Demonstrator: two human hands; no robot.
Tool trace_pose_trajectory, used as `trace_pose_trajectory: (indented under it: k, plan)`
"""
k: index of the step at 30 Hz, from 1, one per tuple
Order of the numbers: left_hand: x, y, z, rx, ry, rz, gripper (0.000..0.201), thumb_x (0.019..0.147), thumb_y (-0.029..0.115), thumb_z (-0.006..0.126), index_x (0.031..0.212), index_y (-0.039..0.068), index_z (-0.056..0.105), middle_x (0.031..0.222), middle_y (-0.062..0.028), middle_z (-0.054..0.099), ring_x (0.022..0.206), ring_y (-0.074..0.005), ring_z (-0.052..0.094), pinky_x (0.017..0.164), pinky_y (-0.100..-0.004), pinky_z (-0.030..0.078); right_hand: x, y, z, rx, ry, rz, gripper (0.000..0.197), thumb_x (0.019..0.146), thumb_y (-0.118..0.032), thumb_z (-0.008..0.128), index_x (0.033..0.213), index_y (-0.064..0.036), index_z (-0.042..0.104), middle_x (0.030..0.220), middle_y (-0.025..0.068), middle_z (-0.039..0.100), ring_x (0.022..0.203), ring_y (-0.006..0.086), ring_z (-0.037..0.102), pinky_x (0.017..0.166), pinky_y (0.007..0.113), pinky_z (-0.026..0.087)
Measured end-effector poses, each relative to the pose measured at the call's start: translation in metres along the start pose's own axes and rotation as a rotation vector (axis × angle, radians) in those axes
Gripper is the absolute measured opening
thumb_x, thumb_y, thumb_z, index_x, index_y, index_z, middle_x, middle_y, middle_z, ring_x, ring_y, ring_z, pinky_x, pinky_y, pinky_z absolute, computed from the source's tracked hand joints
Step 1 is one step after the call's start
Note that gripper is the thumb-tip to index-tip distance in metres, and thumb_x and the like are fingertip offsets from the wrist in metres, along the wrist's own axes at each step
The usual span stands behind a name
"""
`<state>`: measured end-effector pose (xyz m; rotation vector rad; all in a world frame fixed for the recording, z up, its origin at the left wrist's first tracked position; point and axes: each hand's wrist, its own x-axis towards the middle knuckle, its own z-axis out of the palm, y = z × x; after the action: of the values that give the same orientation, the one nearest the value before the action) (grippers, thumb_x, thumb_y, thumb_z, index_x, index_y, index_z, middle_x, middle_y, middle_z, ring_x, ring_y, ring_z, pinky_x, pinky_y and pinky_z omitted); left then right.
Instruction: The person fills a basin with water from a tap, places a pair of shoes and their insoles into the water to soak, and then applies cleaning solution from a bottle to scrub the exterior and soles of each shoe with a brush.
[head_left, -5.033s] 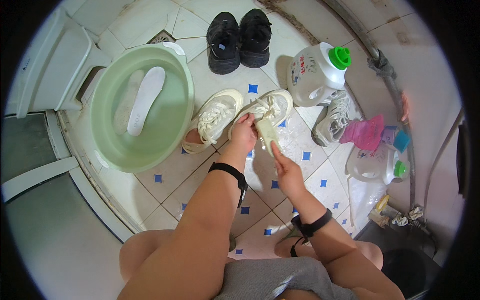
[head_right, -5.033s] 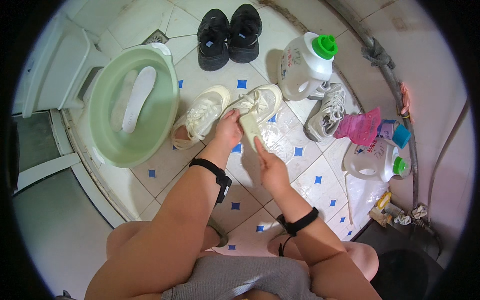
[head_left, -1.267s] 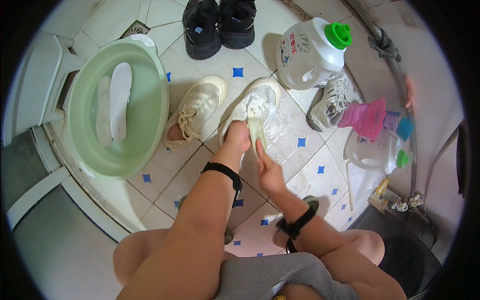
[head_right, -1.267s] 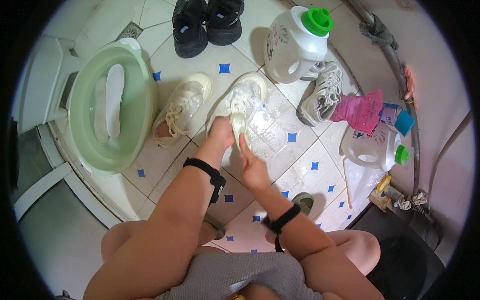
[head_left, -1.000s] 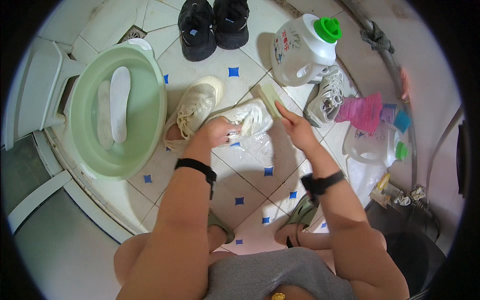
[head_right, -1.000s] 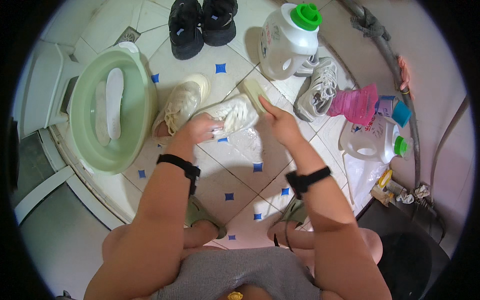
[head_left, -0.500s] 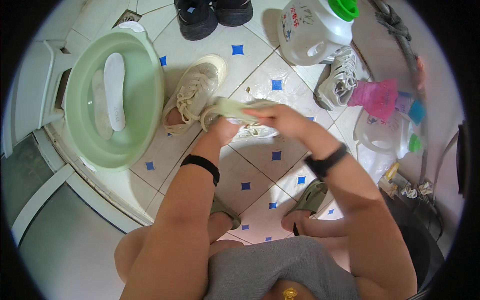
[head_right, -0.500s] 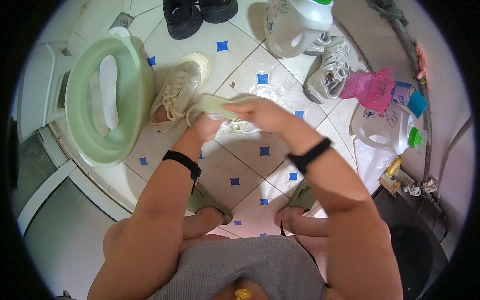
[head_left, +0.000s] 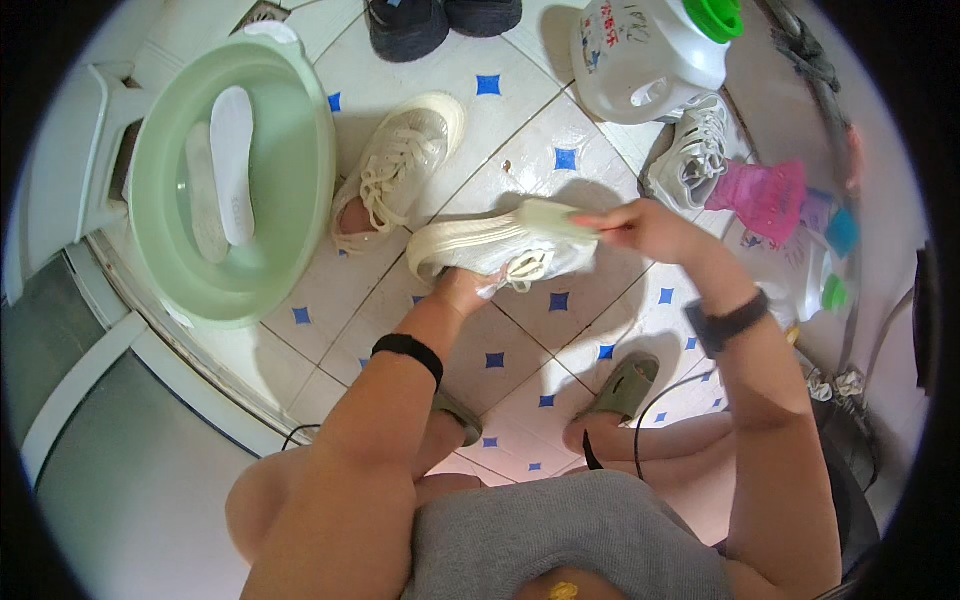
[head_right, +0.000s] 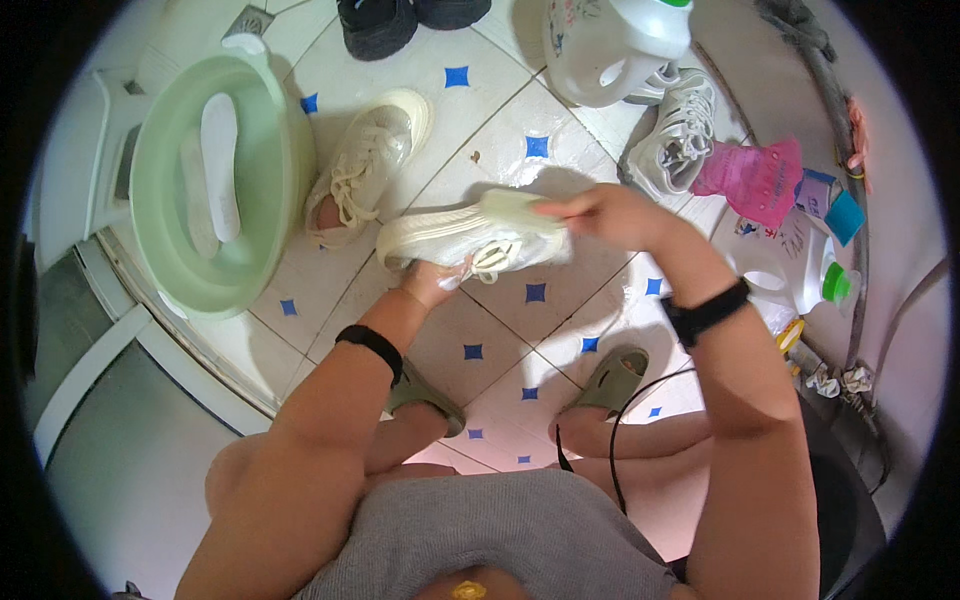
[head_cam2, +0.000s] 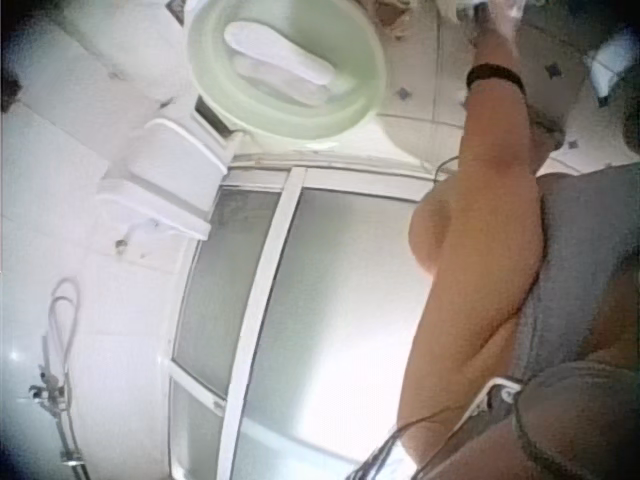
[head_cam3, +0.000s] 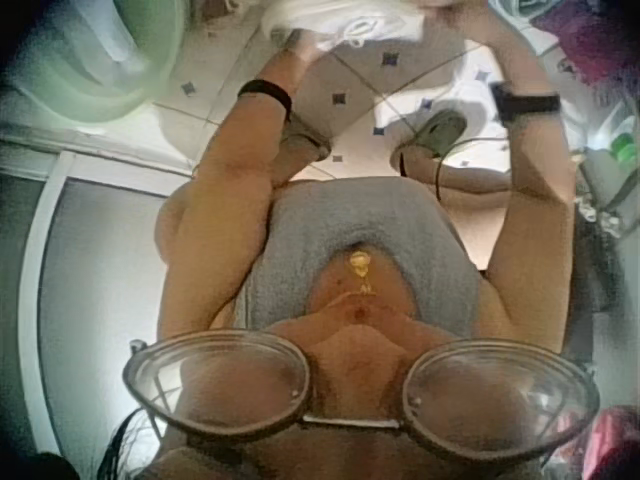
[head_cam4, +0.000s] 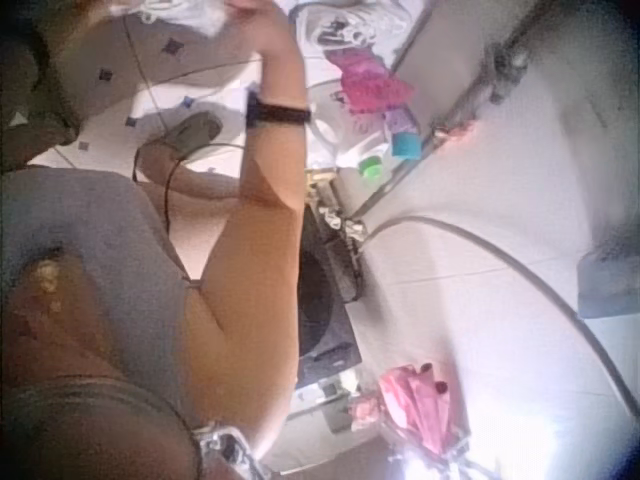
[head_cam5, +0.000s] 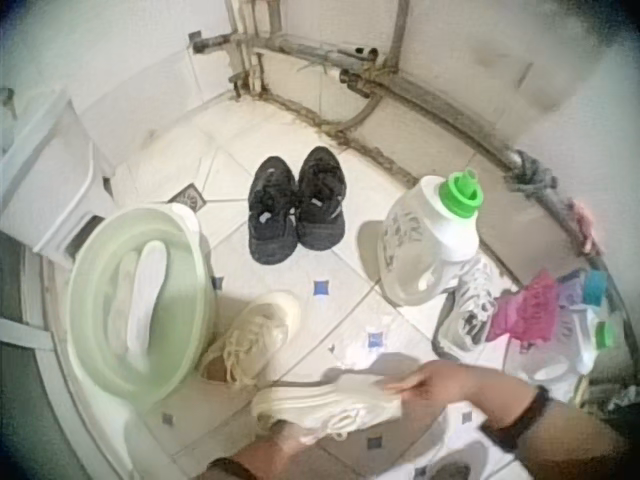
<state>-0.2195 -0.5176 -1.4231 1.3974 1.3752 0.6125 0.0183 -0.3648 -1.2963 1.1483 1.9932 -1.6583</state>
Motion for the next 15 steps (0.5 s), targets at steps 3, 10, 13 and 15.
trace_pose_trajectory:
  k: [3, 10, 13, 15]
  plan:
    - [-0.003, 0.008, -0.008, 0.149, -0.091, 0.012, 0.034, 0.084, 0.014, 0.053, 0.117, 0.007, 0.054, 0.12, -0.0148, 0.053, 0.108, -0.0292, 0.05, 0.091, -0.0338, 0.041, 0.005, -0.018, -0.008, -0.029, -0.071, 0.152, 0.046, 0.084, -0.001, 0.055, 0.12, -0.029, 0.057, 0.104, 0.0069, 0.065, 0.084, 0.0139, 0.055, 0.085, 0.026, 0.041]
    - [-0.021, 0.006, -0.005, -0.971, -0.1, -0.529, 0.037, 0.085, 0.016, 0.054, 0.121, 0.011, 0.046, 0.122, -0.0084, 0.049, 0.106, -0.024, 0.052, 0.089, -0.0348, 0.043, 0.068, -0.078, 0.05, -0.155, -0.143, -0.065, 0.037, 0.086, -0.015, 0.058, 0.118, -0.0326, 0.057, 0.098, 0.0107, 0.065, 0.076, 0.0172, 0.056, 0.076, 0.033, 0.044]
    - [-0.011, 0.006, -0.004, 0.228, -0.215, 0.028, 0.035, 0.086, 0.023, 0.052, 0.119, 0.01, 0.048, 0.123, -0.0075, 0.05, 0.105, -0.0257, 0.051, 0.09, -0.0352, 0.042, 0.009, -0.028, -0.006, -0.084, -0.098, 0.061, 0.043, 0.084, -0.002, 0.055, 0.116, -0.0296, 0.059, 0.107, 0.0059, 0.065, 0.088, 0.0173, 0.06, 0.086, 0.027, 0.042]
    - [-0.005, 0.008, -0.016, 0.235, -0.295, -0.013, 0.034, 0.087, 0.023, 0.052, 0.119, 0.011, 0.048, 0.122, -0.0076, 0.05, 0.107, -0.0241, 0.05, 0.091, -0.0336, 0.04, 0.008, -0.039, -0.004, -0.118, -0.119, 0.148, 0.046, 0.083, -0.002, 0.055, 0.118, -0.0325, 0.058, 0.104, 0.0073, 0.066, 0.089, 0.0164, 0.061, 0.084, 0.028, 0.043]
